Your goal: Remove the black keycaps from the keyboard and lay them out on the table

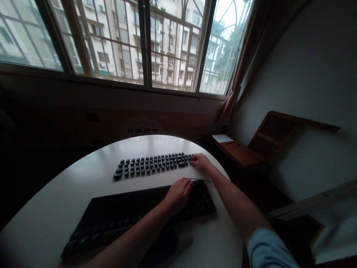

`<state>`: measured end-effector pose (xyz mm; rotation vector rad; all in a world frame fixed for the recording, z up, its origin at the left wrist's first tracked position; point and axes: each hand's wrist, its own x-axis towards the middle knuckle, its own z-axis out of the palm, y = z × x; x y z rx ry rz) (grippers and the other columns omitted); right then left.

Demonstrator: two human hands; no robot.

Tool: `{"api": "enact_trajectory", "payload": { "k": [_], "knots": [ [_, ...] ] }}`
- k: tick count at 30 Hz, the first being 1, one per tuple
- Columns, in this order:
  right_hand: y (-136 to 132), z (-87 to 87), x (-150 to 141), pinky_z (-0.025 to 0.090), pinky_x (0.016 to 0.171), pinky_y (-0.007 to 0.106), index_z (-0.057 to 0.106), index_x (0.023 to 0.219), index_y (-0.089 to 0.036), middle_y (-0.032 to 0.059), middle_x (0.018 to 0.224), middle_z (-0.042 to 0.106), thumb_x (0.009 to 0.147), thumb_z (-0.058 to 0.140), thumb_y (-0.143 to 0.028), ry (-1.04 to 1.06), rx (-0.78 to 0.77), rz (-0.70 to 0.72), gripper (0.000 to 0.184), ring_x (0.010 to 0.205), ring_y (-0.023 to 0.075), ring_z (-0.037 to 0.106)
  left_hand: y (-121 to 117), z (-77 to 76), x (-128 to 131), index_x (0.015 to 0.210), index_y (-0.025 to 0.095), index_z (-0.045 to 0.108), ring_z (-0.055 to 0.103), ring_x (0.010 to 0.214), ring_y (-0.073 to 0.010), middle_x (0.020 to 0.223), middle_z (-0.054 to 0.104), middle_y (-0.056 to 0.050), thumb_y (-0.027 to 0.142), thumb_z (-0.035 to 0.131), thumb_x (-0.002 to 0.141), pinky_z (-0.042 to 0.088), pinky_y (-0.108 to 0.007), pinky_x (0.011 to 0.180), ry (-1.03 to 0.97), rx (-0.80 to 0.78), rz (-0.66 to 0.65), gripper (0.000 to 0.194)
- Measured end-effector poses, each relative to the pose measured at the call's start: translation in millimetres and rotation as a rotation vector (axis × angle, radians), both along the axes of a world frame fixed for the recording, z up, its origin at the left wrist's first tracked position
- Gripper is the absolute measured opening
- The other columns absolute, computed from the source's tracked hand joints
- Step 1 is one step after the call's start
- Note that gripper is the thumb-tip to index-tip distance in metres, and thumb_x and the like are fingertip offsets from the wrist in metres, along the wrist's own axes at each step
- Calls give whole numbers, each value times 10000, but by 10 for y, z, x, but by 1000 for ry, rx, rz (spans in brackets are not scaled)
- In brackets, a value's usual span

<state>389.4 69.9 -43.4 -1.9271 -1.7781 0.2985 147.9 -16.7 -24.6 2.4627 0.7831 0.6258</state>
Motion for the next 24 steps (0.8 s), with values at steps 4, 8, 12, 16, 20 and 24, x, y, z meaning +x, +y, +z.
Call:
{"api": "enact_trajectory", "payload": {
  "k": [4, 8, 12, 16, 20, 24],
  "knots": [
    [5, 38, -13, 514, 778, 267, 790, 912, -184, 69, 930, 778, 771, 698, -218, -10, -4, 14, 172, 867, 218, 711, -2, 17, -2, 978, 182, 625, 590, 966, -230, 1014, 662, -84, 370, 282, 1020, 443, -354, 883, 17, 0, 3, 393],
    [-18, 58, -39, 515, 773, 263, 790, 914, -195, 63, 936, 779, 767, 694, -212, -4, 4, 12, 177, 873, 214, 712, -1, 25, 0, 978, 184, 623, 590, 971, -230, 1017, 661, -82, 369, 283, 1019, 444, -353, 883, 18, -8, 2, 390],
    [-45, 91, -75, 512, 760, 266, 789, 870, -192, 59, 890, 780, 732, 717, -195, 15, 38, 13, 156, 839, 212, 711, 0, 27, 0, 968, 180, 623, 592, 968, -230, 1008, 661, -85, 367, 288, 1020, 442, -350, 881, 12, -5, 1, 387],
    [-137, 219, -130, 509, 746, 283, 778, 878, -192, 49, 817, 770, 699, 751, -223, 56, 130, 11, 184, 767, 209, 701, -2, 24, 0, 967, 179, 622, 590, 956, -232, 1004, 660, -84, 361, 291, 1020, 443, -351, 865, 13, 5, 0, 381],
    [-419, 429, -178, 502, 817, 314, 756, 926, -184, 82, 931, 754, 836, 621, -368, 136, 293, -38, 245, 876, 229, 685, -4, 26, 6, 975, 184, 622, 587, 964, -233, 1010, 659, -85, 373, 301, 1016, 442, -356, 874, 37, -3, 8, 374],
    [-937, 582, -200, 536, 687, 318, 715, 982, -154, 119, 938, 725, 989, 196, -490, 275, 394, -118, 619, 780, 211, 672, -2, 27, 11, 978, 189, 628, 585, 985, -237, 1043, 653, -85, 343, 399, 982, 444, -358, 890, 52, 1, -2, 276]
  ]
}}
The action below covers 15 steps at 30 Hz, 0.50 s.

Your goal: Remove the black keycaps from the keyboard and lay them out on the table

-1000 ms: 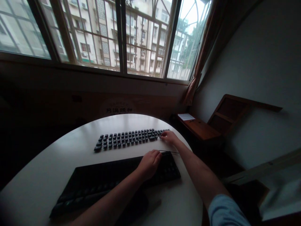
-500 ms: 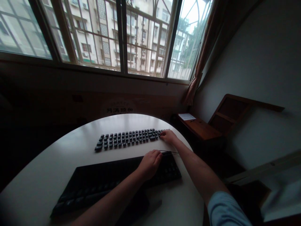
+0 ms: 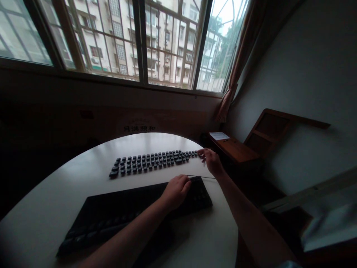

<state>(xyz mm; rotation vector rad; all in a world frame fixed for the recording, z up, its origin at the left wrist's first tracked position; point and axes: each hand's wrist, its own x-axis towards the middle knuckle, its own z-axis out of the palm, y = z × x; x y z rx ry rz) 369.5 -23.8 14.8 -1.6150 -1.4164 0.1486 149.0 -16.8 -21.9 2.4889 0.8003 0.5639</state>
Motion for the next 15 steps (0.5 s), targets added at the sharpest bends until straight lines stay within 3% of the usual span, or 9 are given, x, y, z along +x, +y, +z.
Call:
{"api": "enact_trajectory", "payload": {
  "k": [2, 4, 7, 10, 15],
  "knots": [
    [-301, 21, -32, 532, 610, 295, 709, 899, -160, 88, 760, 696, 982, 131, -563, 174, 1, 20, 710, 665, 187, 644, 2, -5, -1, 986, 191, 634, 584, 1001, -239, 1074, 647, -86, 287, 464, 945, 443, -360, 905, -7, 10, -15, 199],
    [-579, 4, -88, 482, 481, 259, 690, 853, -170, 16, 523, 567, 951, 192, -653, 365, -81, 58, 701, 480, 149, 552, 4, -12, -2, 998, 192, 643, 582, 1021, -241, 1099, 644, -85, 235, 499, 912, 439, -365, 928, -13, 19, -33, 173],
    [-884, -73, -193, 416, 375, 223, 646, 901, -177, -29, 509, 548, 871, 438, -693, 543, -238, 117, 557, 380, 111, 488, 7, -22, -1, 1014, 205, 664, 582, 1048, -242, 1142, 642, -77, 208, 526, 881, 432, -370, 959, -22, 30, -49, 192],
    [-1021, -176, -277, 445, 372, 212, 608, 904, -180, -36, 581, 587, 820, 582, -622, 594, -279, 163, 451, 396, 97, 515, 12, -33, 2, 1014, 213, 683, 584, 1056, -243, 1167, 639, -72, 199, 541, 861, 433, -371, 969, -23, 44, -58, 209],
    [-986, -325, -349, 471, 371, 218, 536, 772, -199, -109, 385, 402, 873, 480, -561, 521, -294, 129, 380, 314, 88, 419, 20, -58, 4, 997, 204, 689, 589, 1049, -244, 1164, 641, -75, 187, 566, 834, 440, -368, 965, -41, 57, -59, 205]
  ]
}}
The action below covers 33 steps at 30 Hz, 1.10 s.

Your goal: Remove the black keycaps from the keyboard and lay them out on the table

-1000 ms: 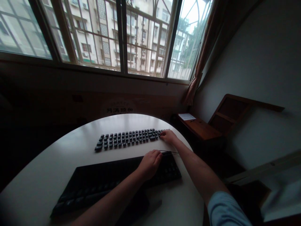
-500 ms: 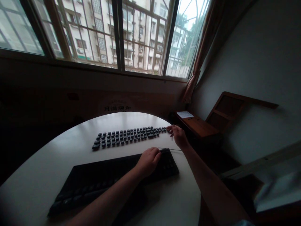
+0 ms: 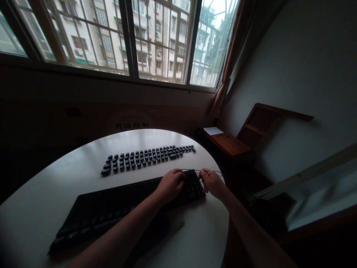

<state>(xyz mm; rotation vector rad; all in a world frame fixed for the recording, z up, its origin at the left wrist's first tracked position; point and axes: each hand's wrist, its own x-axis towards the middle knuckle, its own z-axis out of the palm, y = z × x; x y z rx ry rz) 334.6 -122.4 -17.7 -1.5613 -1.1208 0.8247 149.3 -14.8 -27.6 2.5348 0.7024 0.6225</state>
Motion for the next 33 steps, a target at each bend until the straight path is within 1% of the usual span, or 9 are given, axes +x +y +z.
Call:
{"api": "enact_trajectory", "payload": {
  "k": [3, 7, 10, 13, 20, 23, 26, 30, 33],
  "knots": [
    [73, -52, -5, 456, 352, 209, 492, 747, -214, -122, 368, 359, 872, 459, -528, -41, -20, -36, 339, 294, 92, 416, 2, -1, -2, 985, 201, 688, 592, 1041, -247, 1158, 641, -78, 186, 577, 821, 444, -370, 961, 2, 3, 0, 199],
    [144, -76, 8, 432, 328, 189, 459, 737, -217, -124, 421, 361, 859, 477, -505, -49, -26, -54, 313, 297, 82, 429, 6, -3, -2, 979, 200, 688, 591, 1055, -245, 1165, 642, -77, 175, 590, 800, 441, -365, 972, 8, 0, -4, 206],
    [180, -61, 0, 409, 311, 174, 447, 725, -215, -121, 429, 360, 849, 488, -515, -36, -36, -36, 327, 301, 77, 432, 12, -19, 4, 989, 197, 689, 585, 1083, -246, 1193, 635, -80, 172, 589, 798, 432, -365, 989, 9, 6, 3, 217],
    [226, -14, -11, 391, 293, 169, 435, 717, -217, -122, 417, 341, 840, 477, -549, 0, -73, 8, 357, 292, 76, 418, 11, -28, 10, 998, 199, 686, 590, 1062, -245, 1183, 637, -80, 171, 576, 804, 437, -369, 977, 7, 20, 1, 224],
    [359, 125, 41, 487, 313, 239, 442, 723, -214, -121, 452, 324, 842, 473, -559, 100, -209, 92, 367, 298, 63, 347, 3, 0, 7, 911, 196, 677, 599, 998, -237, 1117, 647, -77, 156, 556, 791, 450, -354, 925, 2, 18, -2, 175],
    [386, 130, 49, 492, 316, 247, 433, 719, -214, -115, 465, 341, 852, 471, -546, 101, -229, 114, 360, 303, 61, 339, 6, 1, 10, 910, 198, 676, 597, 992, -237, 1098, 652, -73, 157, 550, 786, 450, -353, 920, -3, 20, 0, 181],
    [383, 72, 40, 458, 304, 234, 415, 710, -220, -111, 457, 355, 859, 460, -550, 65, -219, 119, 365, 302, 69, 346, 7, 3, 13, 907, 196, 677, 600, 978, -236, 1083, 655, -73, 157, 550, 782, 454, -350, 909, -4, 21, 6, 182],
    [302, -34, 3, 346, 305, 195, 402, 709, -229, -106, 434, 359, 885, 403, -575, -26, -146, 109, 388, 306, 83, 359, 2, 14, 6, 906, 197, 680, 607, 961, -232, 1060, 659, -70, 139, 546, 773, 461, -344, 899, -4, 27, -1, 198],
    [187, -30, -70, 293, 348, 197, 430, 706, -222, -78, 473, 408, 911, 406, -542, -104, -84, 94, 380, 365, 93, 401, 1, 21, 1, 915, 198, 681, 607, 970, -231, 1059, 660, -68, 133, 547, 772, 460, -342, 908, 1, 28, -3, 206]
  ]
}}
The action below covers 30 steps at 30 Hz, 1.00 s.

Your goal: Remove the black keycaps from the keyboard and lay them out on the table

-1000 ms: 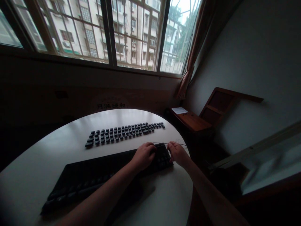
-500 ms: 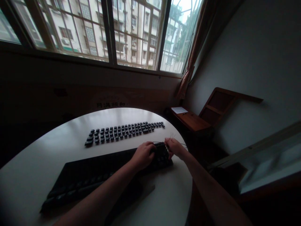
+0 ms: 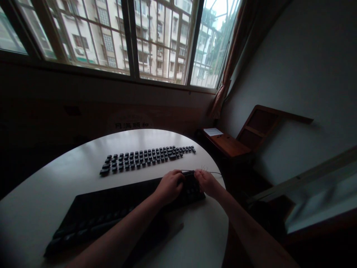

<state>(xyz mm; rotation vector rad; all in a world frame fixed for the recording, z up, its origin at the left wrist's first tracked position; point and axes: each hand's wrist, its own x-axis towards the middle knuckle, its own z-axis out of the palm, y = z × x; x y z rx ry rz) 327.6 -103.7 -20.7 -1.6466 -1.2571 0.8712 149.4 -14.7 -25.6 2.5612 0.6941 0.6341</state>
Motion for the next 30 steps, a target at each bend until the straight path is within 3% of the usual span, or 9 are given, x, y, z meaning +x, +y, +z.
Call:
{"api": "enact_trajectory", "payload": {
  "k": [6, 10, 13, 19, 21, 25, 30],
  "knots": [
    [-135, 39, -111, 376, 527, 264, 539, 714, -208, 9, 617, 552, 939, 417, -414, -368, 230, -26, 328, 587, 164, 523, 5, -21, 7, 909, 199, 678, 603, 992, -233, 1075, 658, -68, 148, 554, 788, 457, -348, 920, -6, -9, 3, 180],
    [-127, -164, -60, 337, 420, 239, 493, 700, -220, -50, 509, 430, 935, 397, -480, -95, 238, -200, 364, 432, 130, 440, 5, -32, 9, 923, 197, 676, 599, 1007, -234, 1102, 655, -72, 142, 557, 788, 451, -354, 931, -6, -15, 9, 189],
    [-131, -276, -46, 336, 382, 225, 454, 727, -227, -67, 523, 399, 935, 367, -528, -7, 265, -284, 376, 401, 117, 420, 4, -32, 6, 940, 197, 678, 595, 1023, -235, 1125, 650, -75, 138, 563, 783, 446, -354, 941, 3, -13, 12, 204],
    [-182, -179, -68, 402, 408, 219, 388, 691, -234, -89, 524, 337, 923, 390, -552, 162, 383, -373, 394, 382, 94, 401, -8, -5, 0, 960, 197, 680, 588, 1040, -235, 1158, 640, -74, 158, 571, 805, 441, -351, 947, 33, -15, 19, 193],
    [-197, -133, -77, 400, 414, 218, 408, 697, -230, -82, 524, 353, 917, 414, -569, 160, 405, -360, 404, 393, 98, 426, -13, 9, 0, 961, 198, 682, 590, 1036, -236, 1141, 644, -76, 199, 556, 849, 441, -355, 947, 35, -13, 17, 169],
    [-216, -69, -153, 383, 458, 236, 448, 722, -229, -47, 533, 417, 949, 366, -578, -61, 390, -227, 424, 463, 128, 456, -15, 33, -3, 1005, 203, 685, 590, 1049, -244, 1124, 648, -80, 346, 481, 948, 444, -372, 947, -8, -30, -1, 255],
    [-232, 16, -321, 370, 528, 255, 486, 755, -227, -11, 622, 502, 986, 361, -496, -295, 341, 7, 375, 559, 151, 465, 6, 38, -13, 1031, 214, 685, 586, 1065, -242, 1156, 647, -69, 343, 542, 918, 444, -365, 952, -11, -59, -23, 224]
  ]
}}
